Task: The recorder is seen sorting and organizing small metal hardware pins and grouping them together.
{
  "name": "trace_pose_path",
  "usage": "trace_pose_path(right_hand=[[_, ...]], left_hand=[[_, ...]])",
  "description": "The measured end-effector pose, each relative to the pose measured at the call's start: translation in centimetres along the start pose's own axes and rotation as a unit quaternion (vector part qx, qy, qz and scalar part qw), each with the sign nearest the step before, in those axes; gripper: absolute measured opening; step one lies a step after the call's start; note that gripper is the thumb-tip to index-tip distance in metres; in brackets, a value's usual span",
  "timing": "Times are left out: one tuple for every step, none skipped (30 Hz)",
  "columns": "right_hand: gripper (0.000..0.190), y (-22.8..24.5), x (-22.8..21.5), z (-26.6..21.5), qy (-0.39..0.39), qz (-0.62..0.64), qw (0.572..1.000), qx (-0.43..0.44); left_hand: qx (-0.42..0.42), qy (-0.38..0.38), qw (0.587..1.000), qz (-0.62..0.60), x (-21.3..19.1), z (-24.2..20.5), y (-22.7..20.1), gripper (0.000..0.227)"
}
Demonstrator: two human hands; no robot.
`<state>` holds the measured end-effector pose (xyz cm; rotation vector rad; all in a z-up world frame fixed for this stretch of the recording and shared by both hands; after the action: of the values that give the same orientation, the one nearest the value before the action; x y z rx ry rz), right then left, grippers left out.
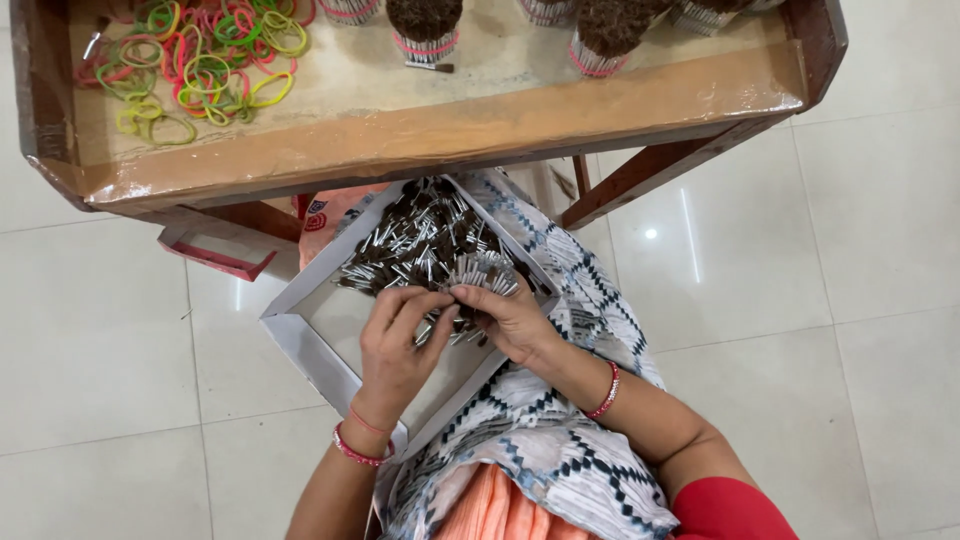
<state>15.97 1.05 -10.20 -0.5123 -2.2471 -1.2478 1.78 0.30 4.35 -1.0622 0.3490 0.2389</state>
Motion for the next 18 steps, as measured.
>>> trace_pose_path(right_hand=[[0.029,-0.3,-0.2,0.0,-0.003,0.002,1.0,-0.001],[0.032,-0.4,-0.4,0.0,-0.004,-0.021,1.0,-0.011],[0.036,-0.5,-0.5,0.0,-0.005,-0.044,0.999,-0.021],[0.036,-0.9,-0.8,0.1,-0.005,-0.046,0.999,-0.02],[0.038,-1.1,-0.5,0.1,0.021,-0.09,0.995,-0.04],[0.041,-1.2,-0.2,0.3,0.049,-0.133,0.988,-0.06],[0.041,-1.0,0.0,0.2,0.051,-0.134,0.988,-0.059],[0.04,-0.9,0.2,0.0,0.06,-0.14,0.987,-0.053],[0.039,-0.8,0.3,-0.1,0.069,-0.145,0.986,-0.047],[0.039,-0.3,0.6,-0.2,0.066,-0.144,0.986,-0.049],[0.035,0.0,0.8,-0.3,0.066,-0.136,0.988,-0.028],[0.032,0.1,1.1,-0.5,0.065,-0.127,0.99,-0.005],[0.032,-0.1,0.7,-0.4,0.062,-0.126,0.99,-0.005],[0.032,-0.7,0.4,-0.3,0.061,-0.072,0.995,0.02],[0.031,-1.2,0.2,-0.2,0.059,-0.018,0.997,0.046],[0.031,-1.3,0.2,-0.1,0.063,-0.02,0.997,0.046],[0.032,-1.2,0.2,0.1,0.063,0.011,0.997,0.04],[0.032,-1.1,0.1,0.2,0.062,0.043,0.997,0.032]], left_hand=[[0.0,0.003,1.0,-0.002,-0.4,0.8,-0.4,0.022],[0.008,0.004,1.0,-0.005,-0.8,1.6,-1.0,0.022],[0.016,0.005,1.0,-0.008,-1.3,2.4,-1.6,0.022],[0.015,0.003,1.0,-0.008,-1.5,3.2,-1.8,0.022],[0.07,0.06,0.996,0.0,-0.9,3.9,-2.8,0.025],[0.124,0.116,0.985,0.009,-0.4,4.5,-3.8,0.027],[0.124,0.114,0.986,0.01,-0.4,4.4,-3.5,0.027],[0.112,0.152,0.982,0.009,0.2,4.3,-2.9,0.025],[0.1,0.191,0.976,0.008,0.8,4.2,-2.4,0.022],[0.102,0.193,0.976,0.007,0.6,4.2,-2.4,0.022],[0.084,0.163,0.983,-0.011,-0.1,4.5,-2.2,0.022],[0.064,0.132,0.989,-0.029,-0.8,4.6,-2.0,0.022],[0.064,0.135,0.988,-0.031,-0.7,4.1,-1.8,0.022],[0.088,0.067,0.994,-0.008,-1.6,3.5,-2.0,0.022],[0.113,-0.002,0.993,0.015,-2.6,2.8,-2.2,0.022],[0.114,-0.004,0.993,0.018,-2.5,2.3,-1.8,0.022],[0.176,0.048,0.983,0.029,-1.6,1.4,-2.3,0.024],[0.239,0.102,0.965,0.039,-0.7,0.4,-2.7,0.027]])
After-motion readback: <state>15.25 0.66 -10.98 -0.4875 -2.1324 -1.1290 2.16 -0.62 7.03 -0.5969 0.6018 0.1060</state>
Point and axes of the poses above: each hand's wrist, its own z-axis towards the middle knuckle, its own x-axis out of the palm, y = z × x, the point moved 7 cm from there along z, towards the middle knuckle, and after that the axes turned 13 degrees about -z, right-handed, at the moved point
